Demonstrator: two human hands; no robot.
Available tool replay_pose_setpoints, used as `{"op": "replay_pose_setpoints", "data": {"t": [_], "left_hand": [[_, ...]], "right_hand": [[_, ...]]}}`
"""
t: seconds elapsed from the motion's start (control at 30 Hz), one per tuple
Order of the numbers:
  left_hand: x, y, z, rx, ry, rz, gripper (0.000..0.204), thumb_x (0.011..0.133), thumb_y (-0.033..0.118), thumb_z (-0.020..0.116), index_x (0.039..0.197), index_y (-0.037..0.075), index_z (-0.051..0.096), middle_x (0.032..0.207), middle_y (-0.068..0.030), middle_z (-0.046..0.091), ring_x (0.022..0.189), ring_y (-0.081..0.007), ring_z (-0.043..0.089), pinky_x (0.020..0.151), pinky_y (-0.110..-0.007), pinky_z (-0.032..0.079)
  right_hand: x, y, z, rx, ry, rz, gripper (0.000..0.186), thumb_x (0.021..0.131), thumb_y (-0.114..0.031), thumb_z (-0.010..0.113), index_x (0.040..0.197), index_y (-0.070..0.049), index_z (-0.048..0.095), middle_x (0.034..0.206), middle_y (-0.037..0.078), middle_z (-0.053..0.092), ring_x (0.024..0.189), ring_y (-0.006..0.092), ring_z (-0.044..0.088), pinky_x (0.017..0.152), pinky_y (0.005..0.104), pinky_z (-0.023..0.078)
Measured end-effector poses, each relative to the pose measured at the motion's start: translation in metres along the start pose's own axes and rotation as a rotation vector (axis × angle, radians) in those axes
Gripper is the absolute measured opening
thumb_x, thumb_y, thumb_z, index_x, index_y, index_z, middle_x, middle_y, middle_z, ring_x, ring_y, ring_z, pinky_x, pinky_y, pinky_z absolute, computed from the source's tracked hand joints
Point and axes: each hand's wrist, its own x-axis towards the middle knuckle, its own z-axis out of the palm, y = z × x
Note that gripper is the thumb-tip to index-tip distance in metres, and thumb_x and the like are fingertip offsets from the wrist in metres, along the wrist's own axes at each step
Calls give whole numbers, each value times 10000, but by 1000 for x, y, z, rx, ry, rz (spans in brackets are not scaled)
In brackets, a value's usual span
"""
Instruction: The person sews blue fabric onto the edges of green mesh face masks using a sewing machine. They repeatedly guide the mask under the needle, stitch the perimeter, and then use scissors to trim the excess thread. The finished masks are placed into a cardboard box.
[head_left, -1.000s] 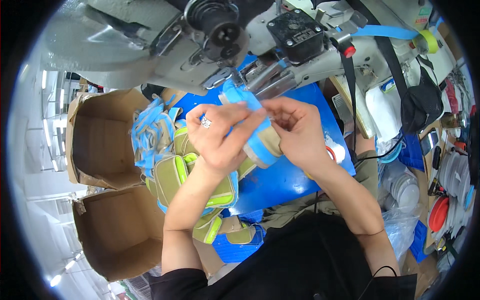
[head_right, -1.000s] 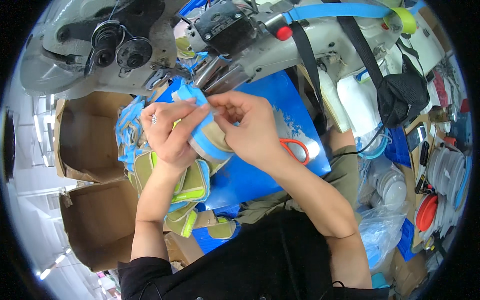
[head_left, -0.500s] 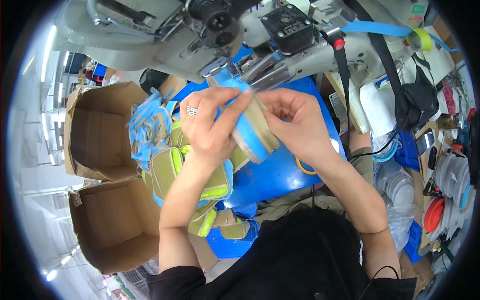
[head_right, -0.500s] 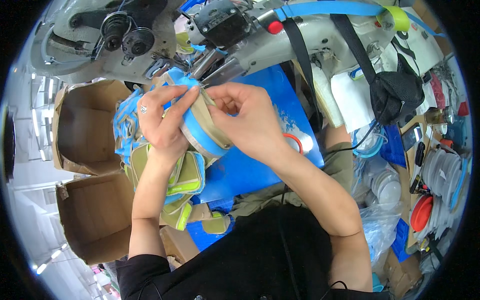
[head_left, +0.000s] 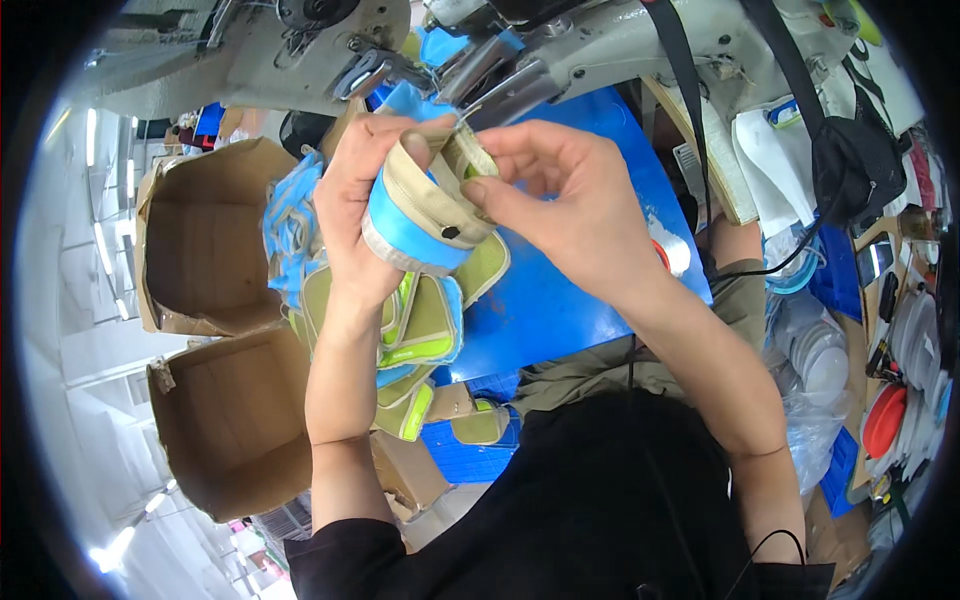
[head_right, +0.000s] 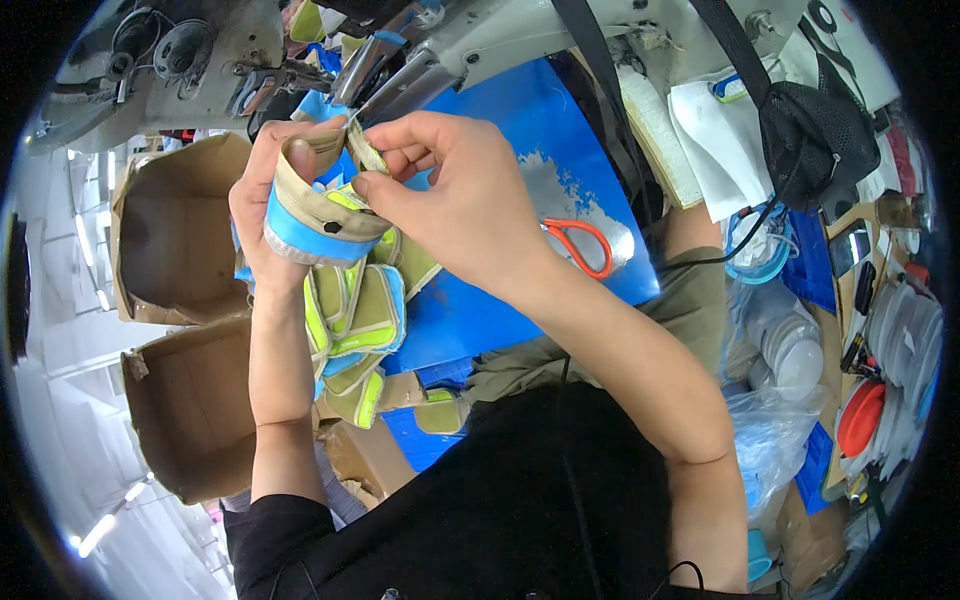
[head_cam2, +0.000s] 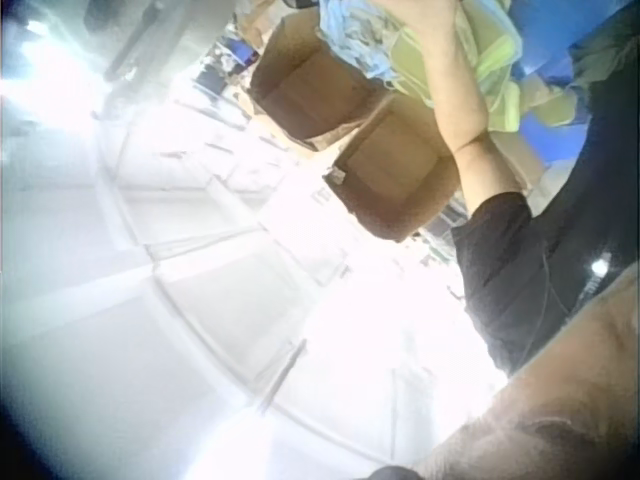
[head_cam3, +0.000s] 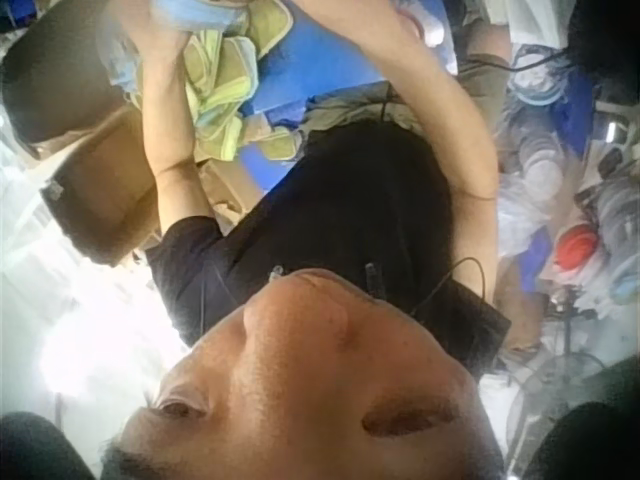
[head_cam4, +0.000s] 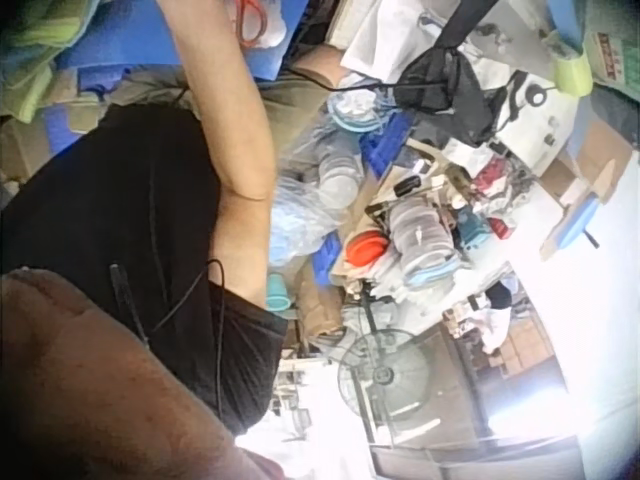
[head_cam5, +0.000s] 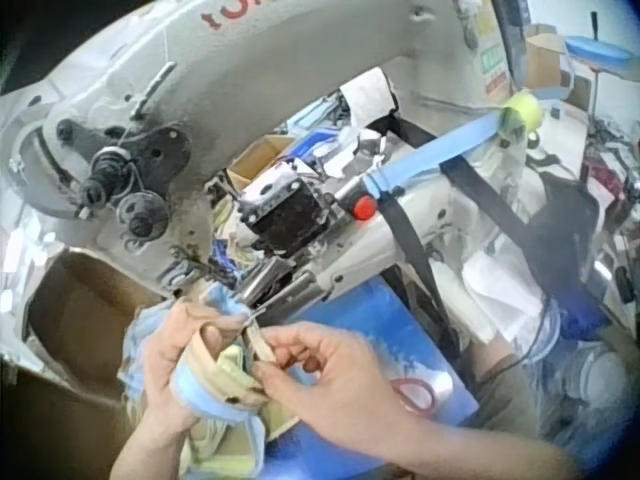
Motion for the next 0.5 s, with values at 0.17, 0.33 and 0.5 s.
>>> {"op": "replay_pose_setpoints", "data": {"t": [0.17, 0.33, 0.5], "left_hand": [[-4, 2, -3, -22, -14, -18, 274, 925, 174, 697, 1137, 9, 748, 1000, -93, 672, 907, -176, 630, 804, -299, 502], [-4, 12, -3, 297, -30, 151, 383, 786, 214, 785, 1119, 28, 744, 966, -89, 671, 891, -219, 637, 792, -337, 491], [-3, 26, 4, 691, 18, 358, 459, 643, 215, 788, 1089, 111, 759, 898, -15, 659, 815, -206, 625, 751, -358, 409]], "right_hand": [[0, 4, 1, 44, -10, 9, 294, 816, -74, 797, 1079, 31, 718, 854, 42, 708, 821, 104, 648, 763, 270, 525], [1, 4, 4, 84, -7, 42, 272, 831, -41, 780, 1087, 26, 717, 841, 28, 701, 772, 76, 636, 712, 243, 518], [-4, 2, 9, 138, 52, 57, 231, 863, 8, 743, 1092, 26, 714, 844, 40, 712, 720, 50, 623, 654, 211, 500]]}}
